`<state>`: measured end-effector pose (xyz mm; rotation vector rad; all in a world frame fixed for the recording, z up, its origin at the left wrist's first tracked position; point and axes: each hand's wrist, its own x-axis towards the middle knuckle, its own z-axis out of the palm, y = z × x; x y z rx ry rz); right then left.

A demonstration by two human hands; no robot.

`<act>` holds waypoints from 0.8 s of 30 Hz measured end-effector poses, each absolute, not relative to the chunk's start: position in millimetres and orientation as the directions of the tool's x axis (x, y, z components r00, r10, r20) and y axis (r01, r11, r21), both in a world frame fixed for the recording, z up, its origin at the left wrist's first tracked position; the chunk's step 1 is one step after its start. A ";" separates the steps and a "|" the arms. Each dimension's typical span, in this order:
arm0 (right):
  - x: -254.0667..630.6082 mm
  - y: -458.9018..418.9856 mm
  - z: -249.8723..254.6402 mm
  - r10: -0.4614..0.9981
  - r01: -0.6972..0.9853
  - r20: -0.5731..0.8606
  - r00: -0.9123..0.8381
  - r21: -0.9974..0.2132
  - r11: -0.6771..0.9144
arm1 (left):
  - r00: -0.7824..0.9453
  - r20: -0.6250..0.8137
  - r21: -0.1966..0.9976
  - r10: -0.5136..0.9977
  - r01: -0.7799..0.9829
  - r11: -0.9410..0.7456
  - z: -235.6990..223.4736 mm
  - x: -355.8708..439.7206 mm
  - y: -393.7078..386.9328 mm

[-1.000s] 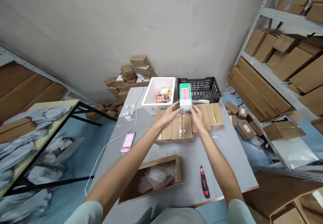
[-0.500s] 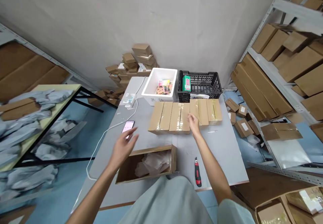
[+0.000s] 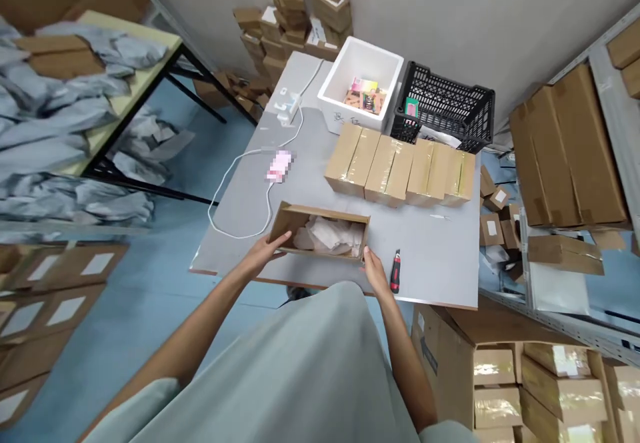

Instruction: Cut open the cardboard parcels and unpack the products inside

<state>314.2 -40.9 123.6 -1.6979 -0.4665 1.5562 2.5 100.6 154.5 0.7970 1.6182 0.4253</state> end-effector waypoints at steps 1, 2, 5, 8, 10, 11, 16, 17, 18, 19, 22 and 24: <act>310.0 -43.5 131.6 0.718 -0.213 -0.666 0.203 -0.746 -0.632 | -0.023 -0.697 0.690 0.717 0.251 0.679 154.8 -0.4 97.0; 305.2 -46.2 141.2 0.728 -0.198 -0.651 0.216 -0.759 -0.620 | 0.001 -0.675 0.714 0.738 0.250 0.654 156.4 -6.0 92.0; 279.5 -52.9 176.3 0.779 -0.149 -0.577 0.245 -0.816 -0.558 | 0.044 -0.596 0.786 0.802 0.237 0.572 167.1 -40.2 68.6; 226.9 -54.2 208.6 0.835 -0.081 -0.504 0.223 -0.863 -0.499 | 0.008 -0.506 0.846 0.862 0.202 0.494 181.4 -100.0 34.6; 177.4 -52.5 220.9 0.862 -0.037 -0.472 0.186 -0.880 -0.473 | -0.049 -0.459 0.873 0.887 0.159 0.460 188.6 -151.6 7.1; 149.5 -51.2 223.7 0.873 -0.021 -0.459 0.168 -0.887 -0.462 | -0.085 -0.445 0.881 0.891 0.136 0.453 191.1 -180.0 -7.9; -6.5 -35.1 219.7 0.900 0.042 -0.434 -0.047 -0.901 -0.432 | -0.324 -0.404 0.894 0.855 0.060 0.445 200.6 -330.1 -91.4; -40.1 -29.3 218.9 0.893 0.063 -0.434 -0.121 -0.901 -0.429 | -0.378 -0.400 0.895 0.835 0.035 0.445 203.7 -358.7 -108.9; -74.3 -23.1 218.8 0.878 0.090 -0.438 -0.195 -0.899 -0.428 | -0.437 -0.399 0.896 0.806 0.004 0.445 207.2 -385.8 -126.5; -108.6 -16.9 219.3 0.858 0.121 -0.444 -0.258 -0.896 -0.427 | -0.498 -0.400 0.895 0.769 -0.032 0.445 211.0 -411.0 -143.9; -208.3 0.3 221.6 0.783 0.224 -0.458 -0.421 -0.889 -0.399 | -0.663 -0.419 0.887 0.620 -0.154 0.435 220.8 -472.7 -192.9; -269.2 10.9 220.2 0.721 0.282 -0.456 -0.522 -0.890 -0.358 | -0.728 -0.437 0.881 0.529 -0.228 0.413 223.8 -503.9 -219.3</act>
